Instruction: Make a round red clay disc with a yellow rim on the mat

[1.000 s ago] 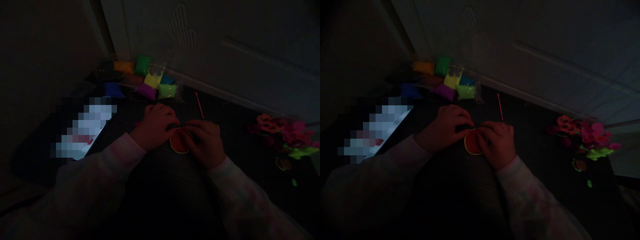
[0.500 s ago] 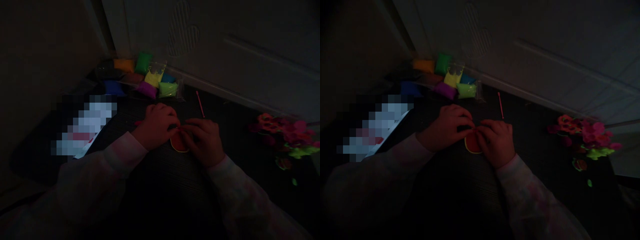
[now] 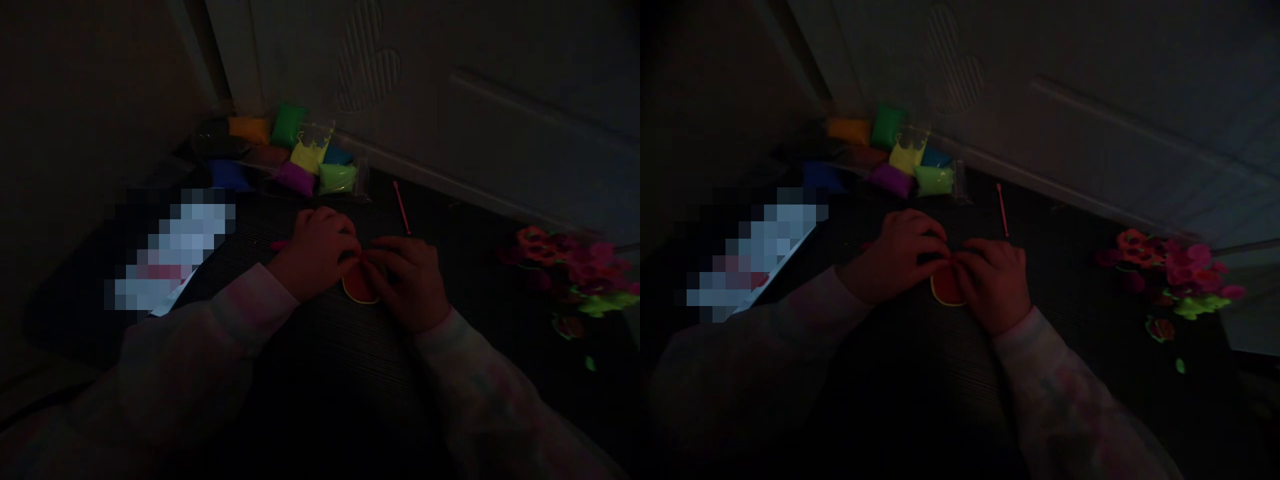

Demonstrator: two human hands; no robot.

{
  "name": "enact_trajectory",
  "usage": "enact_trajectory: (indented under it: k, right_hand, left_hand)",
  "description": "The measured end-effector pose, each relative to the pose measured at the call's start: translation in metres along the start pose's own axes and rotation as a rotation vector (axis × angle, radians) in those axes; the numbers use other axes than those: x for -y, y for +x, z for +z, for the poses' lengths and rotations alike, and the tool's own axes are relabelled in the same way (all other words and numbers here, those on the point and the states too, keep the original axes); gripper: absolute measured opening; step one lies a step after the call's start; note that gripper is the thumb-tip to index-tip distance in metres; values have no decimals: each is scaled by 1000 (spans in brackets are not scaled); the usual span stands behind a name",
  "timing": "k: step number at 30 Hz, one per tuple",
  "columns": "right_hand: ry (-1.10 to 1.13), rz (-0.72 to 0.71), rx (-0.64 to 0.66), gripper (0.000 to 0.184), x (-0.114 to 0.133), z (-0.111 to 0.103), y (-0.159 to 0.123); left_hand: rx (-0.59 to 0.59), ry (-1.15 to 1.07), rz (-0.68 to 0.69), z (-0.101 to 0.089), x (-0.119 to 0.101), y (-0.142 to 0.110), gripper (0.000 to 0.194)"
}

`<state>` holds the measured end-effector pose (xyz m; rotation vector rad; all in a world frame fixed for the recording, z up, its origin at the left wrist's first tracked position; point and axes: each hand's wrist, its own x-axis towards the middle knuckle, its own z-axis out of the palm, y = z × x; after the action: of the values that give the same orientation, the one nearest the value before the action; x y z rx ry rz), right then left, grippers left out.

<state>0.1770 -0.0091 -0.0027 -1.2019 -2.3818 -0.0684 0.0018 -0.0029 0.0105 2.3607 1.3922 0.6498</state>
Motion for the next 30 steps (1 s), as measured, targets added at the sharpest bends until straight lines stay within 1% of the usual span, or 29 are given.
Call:
enact_trajectory:
  k: [12,26,30]
  right_hand:
    - [17,14,9,16,1,0,0]
    - [-2,6,-13,10,0,1,0]
    - [-3,5,7,11,0,0,0]
  left_hand:
    - [2,-2,0,0,-2,0,11]
    - [0,9,3,1,-3,0,13]
    - [-2,19,10,2,-3,-1,13]
